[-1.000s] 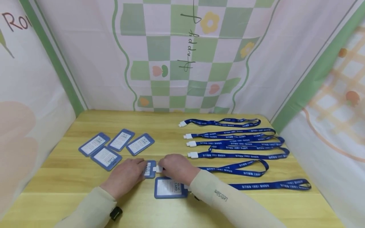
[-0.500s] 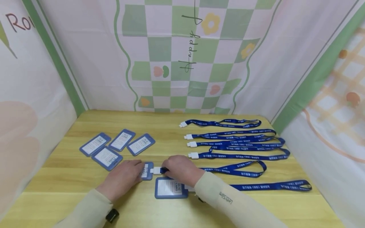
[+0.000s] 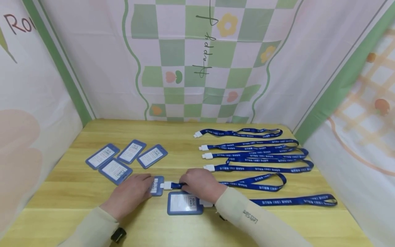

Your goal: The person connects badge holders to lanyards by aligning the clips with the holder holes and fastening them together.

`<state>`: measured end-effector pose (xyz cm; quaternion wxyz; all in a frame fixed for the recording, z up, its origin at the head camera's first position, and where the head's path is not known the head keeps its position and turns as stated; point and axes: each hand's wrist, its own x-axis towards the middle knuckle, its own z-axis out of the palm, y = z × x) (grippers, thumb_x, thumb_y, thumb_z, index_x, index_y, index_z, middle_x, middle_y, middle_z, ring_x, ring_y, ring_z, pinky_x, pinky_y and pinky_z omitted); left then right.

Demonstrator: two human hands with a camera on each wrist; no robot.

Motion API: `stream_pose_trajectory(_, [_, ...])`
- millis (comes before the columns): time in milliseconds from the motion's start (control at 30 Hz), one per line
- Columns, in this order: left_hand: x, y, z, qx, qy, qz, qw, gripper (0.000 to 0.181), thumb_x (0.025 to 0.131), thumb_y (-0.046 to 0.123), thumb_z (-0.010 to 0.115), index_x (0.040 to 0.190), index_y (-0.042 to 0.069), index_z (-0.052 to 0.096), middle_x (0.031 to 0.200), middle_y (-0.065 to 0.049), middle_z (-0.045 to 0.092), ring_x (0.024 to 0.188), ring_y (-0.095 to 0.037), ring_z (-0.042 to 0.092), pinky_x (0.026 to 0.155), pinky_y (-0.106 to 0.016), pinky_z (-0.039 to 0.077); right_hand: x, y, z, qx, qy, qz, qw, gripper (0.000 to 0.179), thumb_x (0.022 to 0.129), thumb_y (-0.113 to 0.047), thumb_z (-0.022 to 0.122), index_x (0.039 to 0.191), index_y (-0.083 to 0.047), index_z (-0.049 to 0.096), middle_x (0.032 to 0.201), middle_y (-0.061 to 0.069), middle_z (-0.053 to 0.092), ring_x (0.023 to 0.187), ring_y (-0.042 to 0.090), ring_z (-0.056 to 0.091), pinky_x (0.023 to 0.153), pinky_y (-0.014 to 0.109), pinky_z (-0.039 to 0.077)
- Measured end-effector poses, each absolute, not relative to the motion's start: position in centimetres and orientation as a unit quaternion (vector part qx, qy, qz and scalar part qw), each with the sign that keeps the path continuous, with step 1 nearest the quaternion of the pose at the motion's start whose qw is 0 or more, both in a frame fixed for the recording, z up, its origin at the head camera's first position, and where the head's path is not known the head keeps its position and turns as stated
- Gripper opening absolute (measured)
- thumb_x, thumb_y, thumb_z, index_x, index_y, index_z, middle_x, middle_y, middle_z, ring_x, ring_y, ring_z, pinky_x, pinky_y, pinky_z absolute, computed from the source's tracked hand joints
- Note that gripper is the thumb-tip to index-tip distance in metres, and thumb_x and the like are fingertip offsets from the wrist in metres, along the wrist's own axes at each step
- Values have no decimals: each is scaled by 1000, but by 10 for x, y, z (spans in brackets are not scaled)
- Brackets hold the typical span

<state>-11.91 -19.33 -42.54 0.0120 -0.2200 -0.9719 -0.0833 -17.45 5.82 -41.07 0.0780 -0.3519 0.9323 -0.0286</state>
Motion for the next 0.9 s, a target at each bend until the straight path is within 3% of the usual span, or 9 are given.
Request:
stream_pose_trajectory(367, [-118,-193,-424,-208,-975,-77,-3,53,88,25,84,133,4,68,133,-18,69,120,-37,66,105,-55,55,-173,67,-412,-349,934,-34,65,12,97,-32,76,106,-26,82,84,-14,72,71,0,60,71,23,57])
stream_pose_trajectory(900, [-115,-197,-424,-216,-973,-79,4,55,85,25,86,132,3,67,132,-19,69,119,-38,67,104,-56,55,-170,76,-411,-353,934,-27,47,13,96,-31,76,107,-27,82,91,-13,75,80,3,67,74,25,59])
